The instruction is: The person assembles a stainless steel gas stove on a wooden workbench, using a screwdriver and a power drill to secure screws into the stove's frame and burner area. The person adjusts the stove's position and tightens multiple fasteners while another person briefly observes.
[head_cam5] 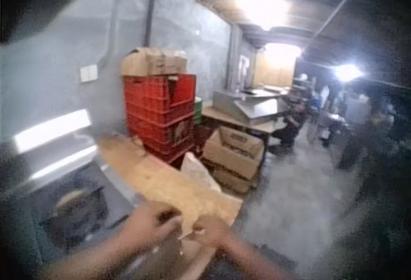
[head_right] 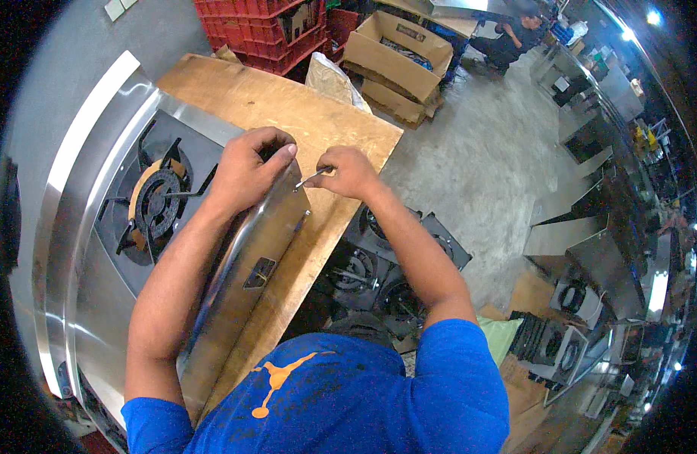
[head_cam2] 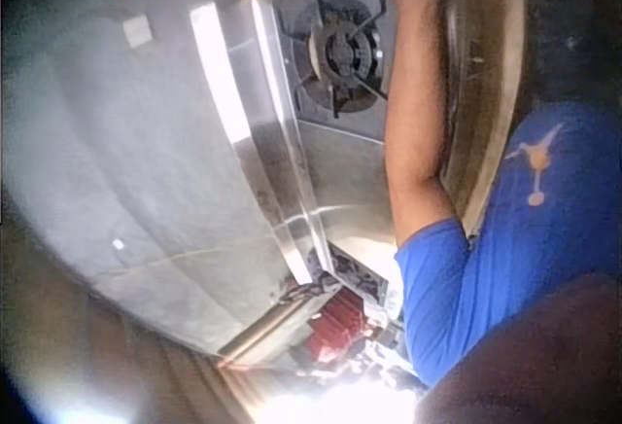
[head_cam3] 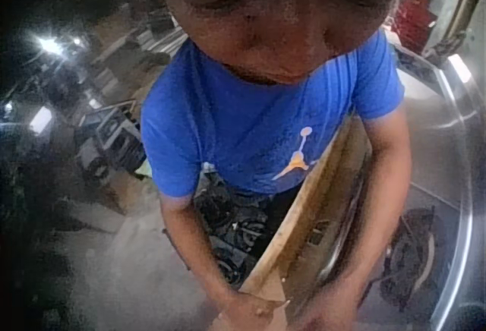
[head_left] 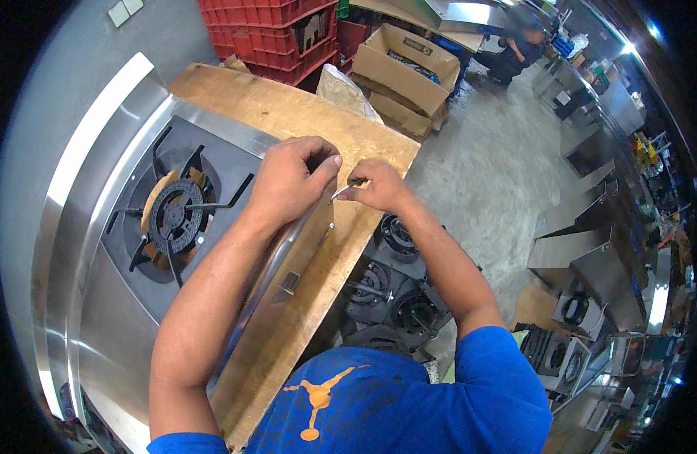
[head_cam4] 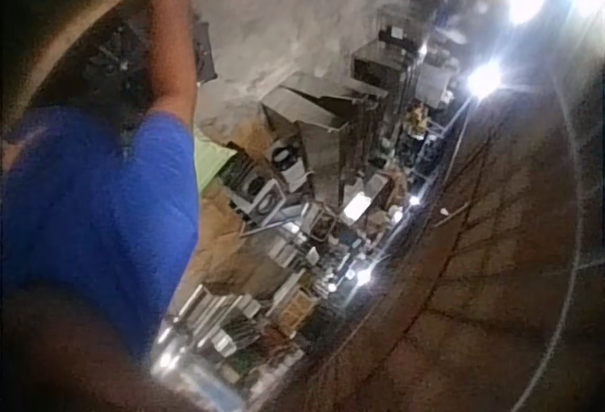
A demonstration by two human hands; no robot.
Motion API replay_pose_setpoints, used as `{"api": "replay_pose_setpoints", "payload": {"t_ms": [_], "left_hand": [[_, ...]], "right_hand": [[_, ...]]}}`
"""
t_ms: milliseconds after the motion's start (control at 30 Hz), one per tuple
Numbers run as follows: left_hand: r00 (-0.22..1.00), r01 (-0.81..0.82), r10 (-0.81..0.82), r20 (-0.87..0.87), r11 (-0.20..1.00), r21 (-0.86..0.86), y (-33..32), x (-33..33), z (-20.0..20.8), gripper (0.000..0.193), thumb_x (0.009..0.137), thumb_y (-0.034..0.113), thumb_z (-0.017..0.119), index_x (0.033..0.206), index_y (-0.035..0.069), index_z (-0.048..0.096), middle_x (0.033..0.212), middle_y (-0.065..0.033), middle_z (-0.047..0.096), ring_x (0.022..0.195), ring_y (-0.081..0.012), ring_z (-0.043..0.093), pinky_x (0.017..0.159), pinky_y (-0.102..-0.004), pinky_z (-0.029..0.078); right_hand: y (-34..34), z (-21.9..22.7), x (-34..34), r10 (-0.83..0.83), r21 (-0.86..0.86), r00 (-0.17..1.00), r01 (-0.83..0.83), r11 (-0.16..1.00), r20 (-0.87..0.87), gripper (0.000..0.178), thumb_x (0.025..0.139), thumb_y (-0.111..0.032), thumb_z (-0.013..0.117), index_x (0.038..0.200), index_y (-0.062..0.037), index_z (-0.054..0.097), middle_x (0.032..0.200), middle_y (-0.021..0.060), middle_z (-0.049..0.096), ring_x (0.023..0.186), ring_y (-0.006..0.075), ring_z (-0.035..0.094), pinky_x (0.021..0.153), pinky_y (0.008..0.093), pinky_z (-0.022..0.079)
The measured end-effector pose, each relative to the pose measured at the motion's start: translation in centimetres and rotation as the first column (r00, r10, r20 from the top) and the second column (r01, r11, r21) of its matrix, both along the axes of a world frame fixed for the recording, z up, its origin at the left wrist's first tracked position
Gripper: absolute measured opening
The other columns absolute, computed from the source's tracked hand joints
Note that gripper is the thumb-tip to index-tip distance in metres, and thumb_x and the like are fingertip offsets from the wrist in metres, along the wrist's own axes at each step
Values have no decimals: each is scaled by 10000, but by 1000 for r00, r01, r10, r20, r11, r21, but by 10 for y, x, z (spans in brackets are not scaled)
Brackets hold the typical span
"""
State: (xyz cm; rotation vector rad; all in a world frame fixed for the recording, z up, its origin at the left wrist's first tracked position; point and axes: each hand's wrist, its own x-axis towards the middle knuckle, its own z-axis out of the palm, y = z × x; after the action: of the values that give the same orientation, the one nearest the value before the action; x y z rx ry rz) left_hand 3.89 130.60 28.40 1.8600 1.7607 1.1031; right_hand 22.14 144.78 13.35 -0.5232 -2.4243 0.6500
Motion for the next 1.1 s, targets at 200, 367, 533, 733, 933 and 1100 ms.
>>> {"api": "replay_pose_setpoints", "payload": {"t_ms": [200, 367, 533, 733, 933, 1100], "left_hand": [[978, -65, 83, -192, 993, 98, 4, 0, -4, 189, 870, 223, 678, 925, 53, 741, 874, -139, 729, 922, -319, 689, 926, -469, 485], [867, -145, 147, -477, 989, 41, -2, -2, -2, 309, 915, 334, 648, 1050, 69, 735, 1113, -144, 706, 1133, -332, 615, 1102, -545, 337], [770, -191, 163, -617, 981, 22, -4, -7, -1, 440, 943, 448, 581, 1114, 70, 725, 1239, -139, 664, 1271, -333, 539, 1185, -612, 215], [753, -258, 225, -618, 965, 37, -1, -8, -2, 480, 926, 491, 592, 1095, 64, 733, 1214, -142, 668, 1269, -344, 536, 1191, -607, 208], [761, -269, 225, -608, 963, 20, 2, -8, -2, 472, 919, 492, 605, 1045, 60, 750, 1180, -163, 679, 1225, -353, 557, 1185, -599, 223], [789, -225, 204, -580, 974, 37, 6, -12, -4, 465, 915, 475, 625, 1026, 42, 749, 1136, -192, 680, 1160, -375, 577, 1111, -537, 351]], "right_hand": [[-128, -83, -63, -599, -994, 799, -96, -50, -47, 382, 979, -411, 659, 1037, -38, 719, 898, 23, 718, 803, 196, 648, 755, 353, 510], [-150, -78, -50, -587, -968, 785, -251, -9, -197, 422, 985, -516, 616, 915, -101, 649, 743, 11, 592, 651, 160, 553, 617, 323, 439], [-89, -42, 4, -406, -502, 912, 324, 802, -60, 488, 891, -534, 723, 784, -60, 687, 694, 30, 592, 632, 189, 588, 592, 350, 449], [-25, 7, 15, -188, 237, 982, 184, 954, -5, 555, 800, -611, 723, 754, -59, 700, 727, 128, 639, 766, 350, 645, 648, 444, 491], [-40, -42, -11, -159, -485, 984, 175, 857, 74, 590, 843, -664, 675, 770, -79, 696, 714, 66, 630, 733, 269, 624, 672, 399, 488], [-153, -81, -64, -480, -899, 828, -407, -163, -288, 565, 953, -677, 538, 1043, -130, 645, 765, 10, 604, 598, 164, 483, 594, 359, 431]]}}
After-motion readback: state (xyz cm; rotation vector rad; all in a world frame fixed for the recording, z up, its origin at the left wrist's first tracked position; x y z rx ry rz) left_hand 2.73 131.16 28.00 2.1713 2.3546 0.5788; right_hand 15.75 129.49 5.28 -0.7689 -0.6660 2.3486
